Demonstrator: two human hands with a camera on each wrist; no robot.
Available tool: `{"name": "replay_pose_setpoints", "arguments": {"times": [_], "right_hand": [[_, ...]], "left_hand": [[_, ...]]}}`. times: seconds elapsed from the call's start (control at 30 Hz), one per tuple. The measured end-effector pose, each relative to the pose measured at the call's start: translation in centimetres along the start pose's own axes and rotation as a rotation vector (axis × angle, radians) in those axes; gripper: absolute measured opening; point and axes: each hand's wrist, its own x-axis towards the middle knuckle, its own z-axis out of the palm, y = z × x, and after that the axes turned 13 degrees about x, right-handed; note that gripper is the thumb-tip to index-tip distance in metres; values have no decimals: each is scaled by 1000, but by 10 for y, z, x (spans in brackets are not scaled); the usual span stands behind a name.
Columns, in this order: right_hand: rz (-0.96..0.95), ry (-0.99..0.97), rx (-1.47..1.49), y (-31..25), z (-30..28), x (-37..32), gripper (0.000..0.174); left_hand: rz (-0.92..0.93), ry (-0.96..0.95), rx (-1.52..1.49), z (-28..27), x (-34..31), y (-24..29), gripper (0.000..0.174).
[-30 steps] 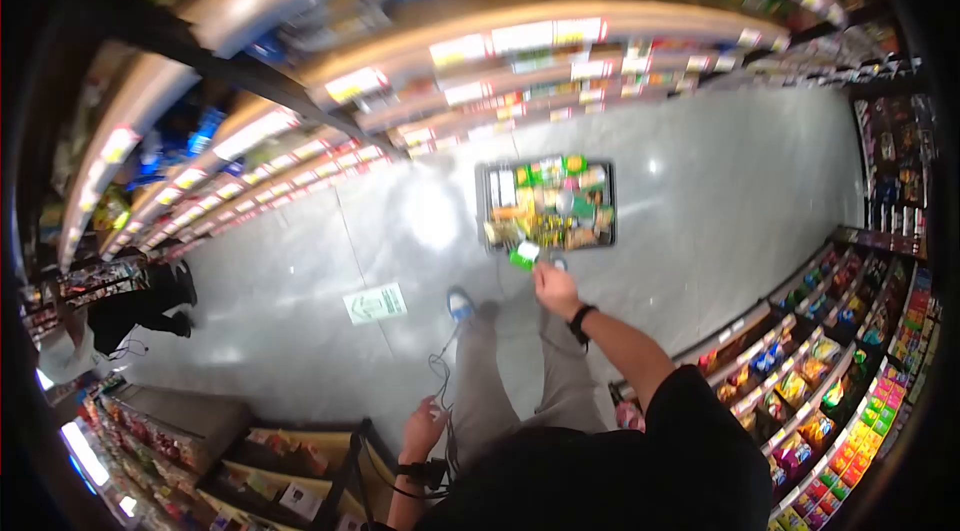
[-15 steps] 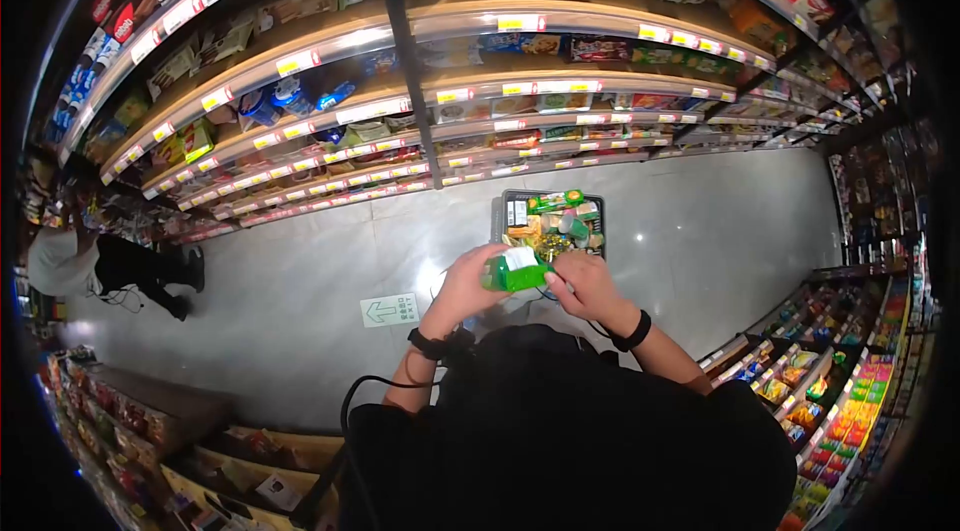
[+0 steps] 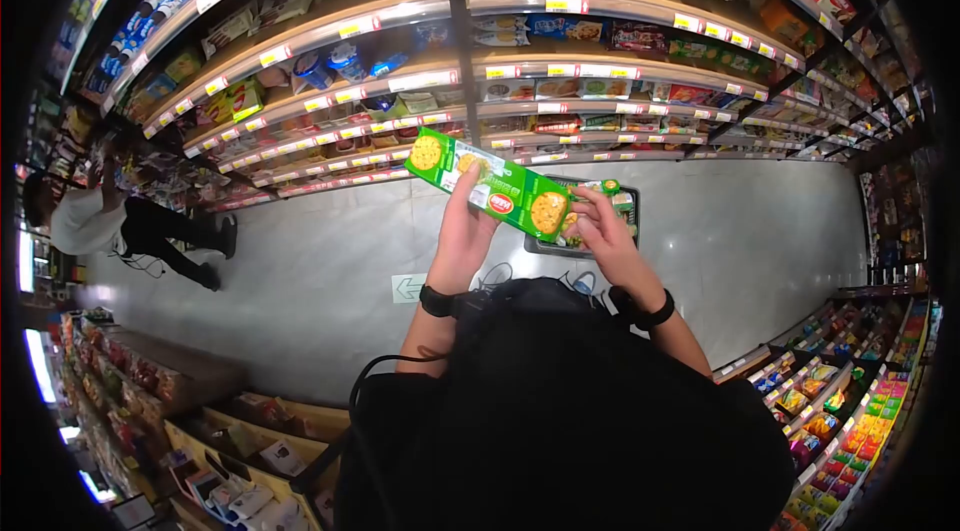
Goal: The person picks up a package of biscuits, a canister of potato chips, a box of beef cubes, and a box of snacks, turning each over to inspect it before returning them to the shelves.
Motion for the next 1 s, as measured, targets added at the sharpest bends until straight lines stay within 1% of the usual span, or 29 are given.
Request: {"name": "replay_pose_setpoints", "arguments": {"times": [0.03, 0.07, 0.17, 0.2, 0.33, 0.37, 0.43, 0.47, 0.53, 0.57, 0.6, 0.63, 0.67, 0.7, 0.73, 0.77, 0.8, 0.83, 0.9, 0.97, 1.0], "right_hand": [[42, -14, 120, -2, 10, -3, 47], [35, -45, 146, -5, 16, -3, 48], [129, -99, 138, -6, 19, -3, 47], [139, -53, 189, -12, 24, -4, 44], [42, -60, 146, -14, 29, -13, 39], [58, -85, 134, -6, 27, -15, 41], [72, -115, -68, 3, 28, -21, 43], [99, -151, -16, 7, 30, -22, 43], [169, -226, 101, 15, 37, -30, 43], [189, -274, 46, 15, 40, -35, 44], [204, -322, -9, 9, 44, -38, 45], [211, -372, -66, 6, 45, -38, 46], [82, -398, -315, 18, 42, -40, 46], [83, -437, -385, 23, 37, -41, 48], [83, -477, -455, 26, 30, -40, 49], [84, -518, -523, 29, 25, -39, 51], [134, -403, -262, 15, 24, -36, 53], [219, -245, -78, 29, 14, -36, 54], [243, -117, 125, 41, -12, -31, 50], [248, 20, 340, 41, -22, -27, 50], [249, 93, 444, 38, -23, -25, 51]], "left_hand": [[20, -25, 39, 1, -4, -1, 38], [41, -52, 81, 3, -8, -1, 40], [116, -98, 225, 9, -22, -2, 47], [135, -108, 242, 11, -25, -1, 47], [245, -204, 249, 14, -33, -6, 51], [255, -208, 259, 18, -36, -5, 56], [314, -225, 357, 22, -42, -6, 61], [306, -258, 400, 19, -47, -6, 66], [243, -323, 512, -2, -47, -14, 67], [212, -352, 571, -10, -48, -18, 68], [166, -371, 580, -10, -49, -19, 80], [89, -371, 561, -14, -48, -19, 81], [13, -370, 543, -19, -46, -20, 81], [-65, -366, 525, -21, -46, -21, 81], [-106, -378, 429, -20, -46, -23, 81], [-132, -387, 431, -19, -47, -23, 80], [-160, -393, 432, -12, -50, -20, 80], [-186, -397, 432, -9, -51, -18, 79], [-166, -476, 530, -15, -47, -21, 76], [-147, -532, 635, -15, -44, -24, 74], [-77, -578, 700, -16, -41, -28, 70]]}}
